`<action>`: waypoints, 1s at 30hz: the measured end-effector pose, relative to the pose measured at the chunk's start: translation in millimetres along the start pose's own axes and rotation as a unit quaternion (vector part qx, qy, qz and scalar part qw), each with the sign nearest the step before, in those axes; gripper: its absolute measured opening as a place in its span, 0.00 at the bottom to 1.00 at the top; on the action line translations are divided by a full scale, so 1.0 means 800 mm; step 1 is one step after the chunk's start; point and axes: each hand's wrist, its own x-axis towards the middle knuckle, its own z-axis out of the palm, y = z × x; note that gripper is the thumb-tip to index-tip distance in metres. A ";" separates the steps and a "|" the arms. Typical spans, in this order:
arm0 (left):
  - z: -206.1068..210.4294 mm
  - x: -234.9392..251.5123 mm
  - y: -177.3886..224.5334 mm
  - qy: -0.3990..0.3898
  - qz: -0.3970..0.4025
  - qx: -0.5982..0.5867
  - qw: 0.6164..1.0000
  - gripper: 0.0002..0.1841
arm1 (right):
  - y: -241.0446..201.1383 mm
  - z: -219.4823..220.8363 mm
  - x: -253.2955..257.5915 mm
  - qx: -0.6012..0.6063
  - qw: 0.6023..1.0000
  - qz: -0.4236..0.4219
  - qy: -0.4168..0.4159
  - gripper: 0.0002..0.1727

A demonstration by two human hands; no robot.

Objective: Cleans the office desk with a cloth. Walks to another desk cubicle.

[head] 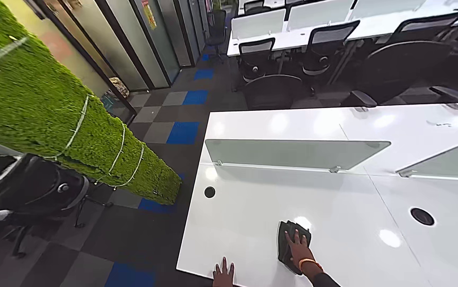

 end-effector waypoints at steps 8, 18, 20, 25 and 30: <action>-0.018 -0.005 -0.006 -0.012 0.022 0.040 0.999 0.49 | -0.025 -0.043 0.045 0.026 0.998 0.057 0.028 0.67; -0.013 -0.017 0.008 0.023 -0.035 0.013 0.999 0.44 | -0.024 -0.032 0.026 0.024 0.998 -0.044 0.031 0.59; -0.005 -0.023 0.015 0.038 -0.054 0.004 0.998 0.44 | -0.039 -0.006 -0.002 0.015 0.995 -0.097 0.022 0.57; 0.016 -0.043 0.047 0.037 -0.074 0.005 0.997 0.42 | -0.073 0.059 -0.072 -0.023 0.978 -0.206 -0.024 0.58; 0.031 -0.065 0.085 0.038 -0.070 -0.004 0.997 0.41 | -0.050 0.092 -0.110 -0.053 0.968 -0.244 -0.033 0.55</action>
